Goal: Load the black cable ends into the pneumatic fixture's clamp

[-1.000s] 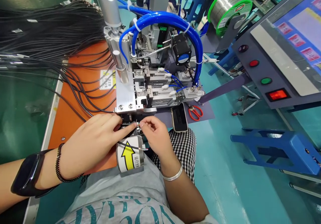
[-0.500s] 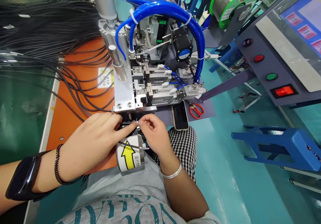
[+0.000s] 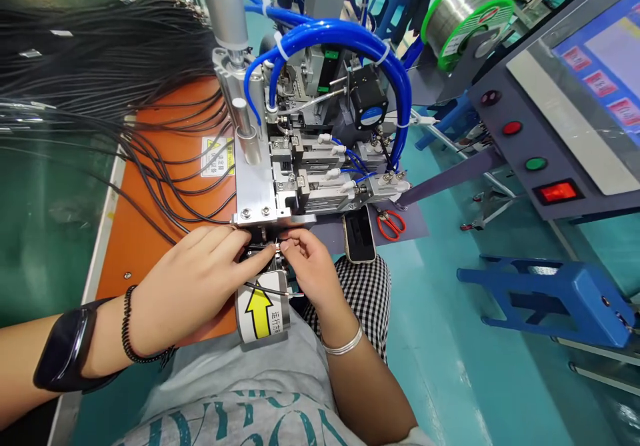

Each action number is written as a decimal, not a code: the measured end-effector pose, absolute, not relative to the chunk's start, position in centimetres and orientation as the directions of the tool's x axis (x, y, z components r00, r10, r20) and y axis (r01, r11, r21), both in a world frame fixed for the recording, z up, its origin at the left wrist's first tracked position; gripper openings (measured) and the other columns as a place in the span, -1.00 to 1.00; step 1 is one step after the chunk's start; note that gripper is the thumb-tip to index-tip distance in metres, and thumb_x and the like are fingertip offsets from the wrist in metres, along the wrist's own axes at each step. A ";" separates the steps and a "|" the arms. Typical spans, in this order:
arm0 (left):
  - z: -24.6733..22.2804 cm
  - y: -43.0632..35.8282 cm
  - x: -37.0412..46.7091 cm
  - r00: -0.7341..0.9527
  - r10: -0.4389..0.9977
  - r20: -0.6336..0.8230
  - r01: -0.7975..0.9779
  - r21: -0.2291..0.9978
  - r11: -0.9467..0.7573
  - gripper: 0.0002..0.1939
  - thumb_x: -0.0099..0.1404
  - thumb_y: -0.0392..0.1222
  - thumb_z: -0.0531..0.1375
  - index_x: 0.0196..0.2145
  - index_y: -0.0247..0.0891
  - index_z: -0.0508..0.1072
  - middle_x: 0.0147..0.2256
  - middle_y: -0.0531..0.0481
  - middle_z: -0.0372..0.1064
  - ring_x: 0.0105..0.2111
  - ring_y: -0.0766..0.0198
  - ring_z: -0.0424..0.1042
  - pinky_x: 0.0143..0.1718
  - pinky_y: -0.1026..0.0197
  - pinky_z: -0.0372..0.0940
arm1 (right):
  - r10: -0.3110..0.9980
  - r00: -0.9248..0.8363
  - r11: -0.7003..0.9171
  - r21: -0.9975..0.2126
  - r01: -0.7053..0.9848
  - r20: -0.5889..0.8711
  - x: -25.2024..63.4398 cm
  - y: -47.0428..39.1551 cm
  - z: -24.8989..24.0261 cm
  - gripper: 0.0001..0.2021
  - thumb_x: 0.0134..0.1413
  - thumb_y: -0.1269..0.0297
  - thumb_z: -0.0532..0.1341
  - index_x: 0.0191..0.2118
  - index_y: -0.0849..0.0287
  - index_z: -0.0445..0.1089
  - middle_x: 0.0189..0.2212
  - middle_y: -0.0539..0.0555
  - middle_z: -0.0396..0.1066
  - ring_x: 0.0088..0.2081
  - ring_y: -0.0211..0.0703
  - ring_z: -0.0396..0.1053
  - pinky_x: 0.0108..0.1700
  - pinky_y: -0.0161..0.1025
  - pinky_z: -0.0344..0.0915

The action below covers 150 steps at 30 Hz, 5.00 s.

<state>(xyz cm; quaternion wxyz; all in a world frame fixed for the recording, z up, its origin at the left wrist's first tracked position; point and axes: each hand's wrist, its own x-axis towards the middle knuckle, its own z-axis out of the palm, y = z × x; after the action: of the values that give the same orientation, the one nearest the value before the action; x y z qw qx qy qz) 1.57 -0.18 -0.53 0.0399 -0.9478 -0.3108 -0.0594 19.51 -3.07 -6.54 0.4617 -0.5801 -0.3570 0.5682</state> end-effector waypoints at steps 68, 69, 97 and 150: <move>0.7 -0.7 0.9 0.719 0.691 0.075 0.552 0.542 -0.634 -0.71 0.40 -0.17 -0.10 -0.28 -0.25 0.38 -0.35 -0.01 0.33 -0.30 0.24 0.34 -0.26 0.16 0.26 | 0.956 0.208 0.132 -0.935 0.329 0.209 18.6 -5.8 -2.4 -0.86 0.06 0.39 0.27 -0.25 0.02 0.43 -0.35 -0.02 0.38 -0.29 -0.22 0.34 -0.27 -0.29 0.30; 0.7 -0.6 0.9 0.711 0.699 0.077 0.556 0.548 -0.625 -0.71 0.41 -0.17 -0.11 -0.28 -0.25 0.37 -0.36 -0.01 0.33 -0.32 0.24 0.34 -0.28 0.17 0.26 | 0.951 0.203 0.148 -0.918 0.367 0.235 18.7 -5.8 -2.3 -0.88 0.07 0.39 0.26 -0.26 0.03 0.44 -0.34 -0.01 0.38 -0.27 -0.21 0.34 -0.25 -0.28 0.29; 0.3 -0.6 1.0 0.670 0.721 0.177 0.580 0.481 -0.657 -0.75 0.40 -0.18 -0.10 -0.38 -0.24 0.28 -0.43 0.05 0.27 -0.42 0.26 0.30 -0.41 0.20 0.19 | 0.978 0.077 0.124 -0.838 0.531 0.193 17.5 -5.9 -1.3 -0.93 0.14 0.37 0.19 -0.34 0.14 0.42 -0.40 -0.01 0.41 -0.32 -0.22 0.32 -0.27 -0.28 0.24; -0.3 -0.4 1.5 0.840 0.537 0.072 0.538 0.009 -0.843 -0.55 0.14 -0.44 0.02 0.00 -0.34 0.35 -0.39 -0.07 0.24 -0.41 0.16 0.26 -0.44 0.12 0.28 | 0.970 0.062 -0.241 -0.935 0.261 -0.233 20.2 -3.0 -4.6 -0.88 0.05 0.25 0.17 -0.37 0.19 0.37 -0.43 0.02 0.34 -0.37 -0.22 0.29 -0.41 -0.33 0.21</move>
<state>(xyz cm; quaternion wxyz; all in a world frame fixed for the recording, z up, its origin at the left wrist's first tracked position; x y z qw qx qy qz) 1.46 -0.42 -0.33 0.0059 -0.9592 -0.2804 -0.0358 20.21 -3.04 -4.63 0.3717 -0.6269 -0.4912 0.4770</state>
